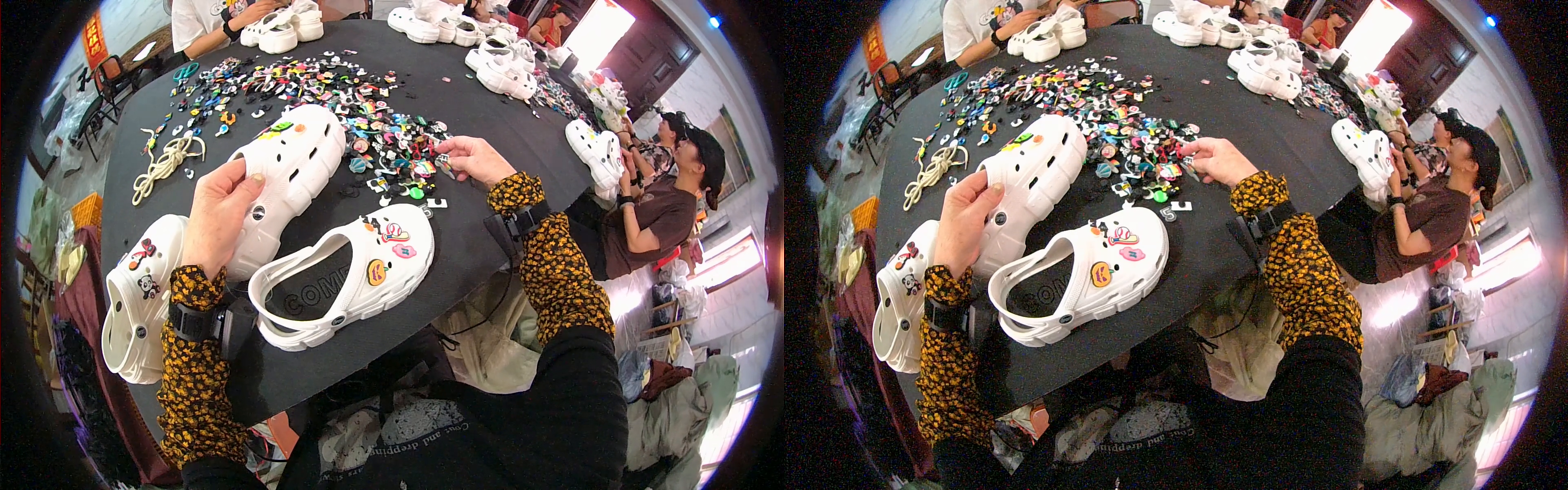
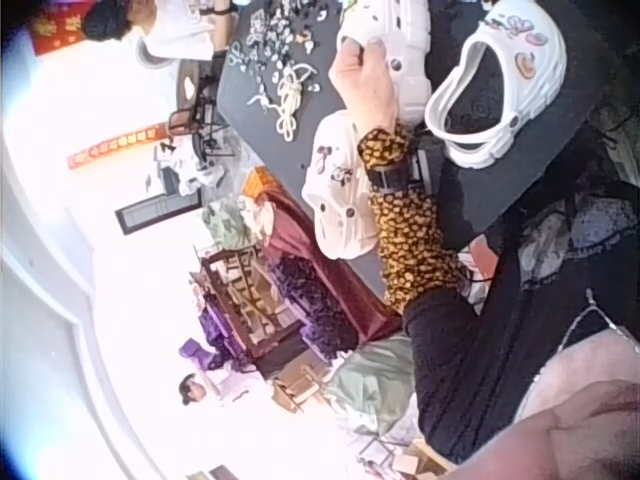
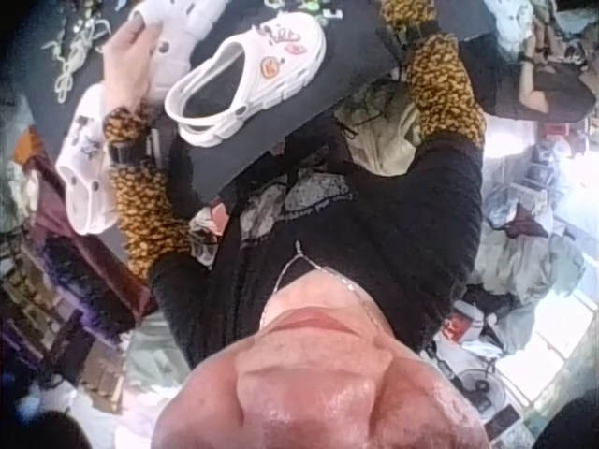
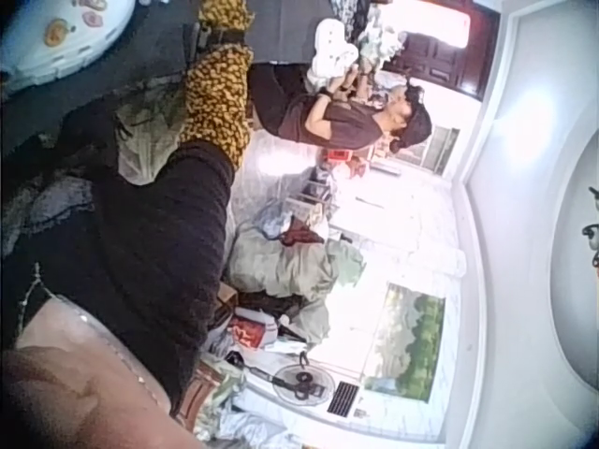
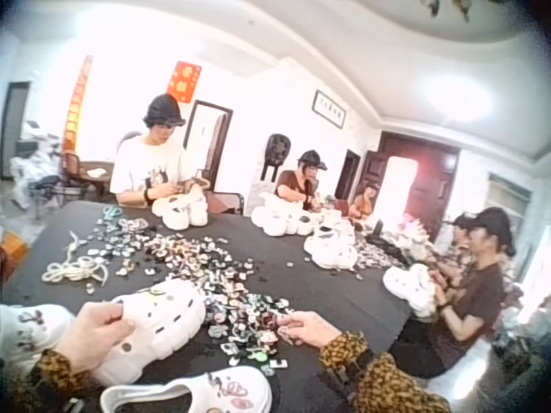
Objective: Decorating white clog-style shoes with various small colorful charms.
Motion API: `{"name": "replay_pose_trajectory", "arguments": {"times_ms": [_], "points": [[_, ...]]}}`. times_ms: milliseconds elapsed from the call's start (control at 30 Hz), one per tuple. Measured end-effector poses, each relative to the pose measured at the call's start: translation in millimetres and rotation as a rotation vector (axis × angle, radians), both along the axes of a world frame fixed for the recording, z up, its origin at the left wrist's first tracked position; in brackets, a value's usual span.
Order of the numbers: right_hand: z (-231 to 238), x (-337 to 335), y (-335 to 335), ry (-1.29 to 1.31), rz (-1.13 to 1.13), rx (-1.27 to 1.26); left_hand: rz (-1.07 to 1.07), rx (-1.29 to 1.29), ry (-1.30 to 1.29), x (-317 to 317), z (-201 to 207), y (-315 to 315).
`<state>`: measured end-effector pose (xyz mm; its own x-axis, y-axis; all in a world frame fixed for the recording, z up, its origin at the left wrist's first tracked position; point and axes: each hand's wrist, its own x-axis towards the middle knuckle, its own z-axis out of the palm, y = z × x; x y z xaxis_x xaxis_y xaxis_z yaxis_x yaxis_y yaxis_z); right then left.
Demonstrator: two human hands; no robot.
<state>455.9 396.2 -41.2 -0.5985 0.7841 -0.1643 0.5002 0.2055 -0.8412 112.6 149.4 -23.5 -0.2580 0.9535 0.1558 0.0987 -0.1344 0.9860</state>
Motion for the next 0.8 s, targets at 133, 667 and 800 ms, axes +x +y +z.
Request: {"name": "replay_pose_trajectory", "arguments": {"times_ms": [133,667,800], "points": [[1.8,2.4,-5.0,0.097,0.036,-0.061,0.000,-0.011,0.010,-0.5,0.2,-0.3],[-5.2,5.2,-2.3,0.125,-0.121,-0.004,0.002,-0.010,0.019,-0.2,-0.5,1.0],[-6.3,3.6,-1.4,0.154,-0.124,0.033,0.009,-0.011,0.013,0.5,0.6,0.4]]}}
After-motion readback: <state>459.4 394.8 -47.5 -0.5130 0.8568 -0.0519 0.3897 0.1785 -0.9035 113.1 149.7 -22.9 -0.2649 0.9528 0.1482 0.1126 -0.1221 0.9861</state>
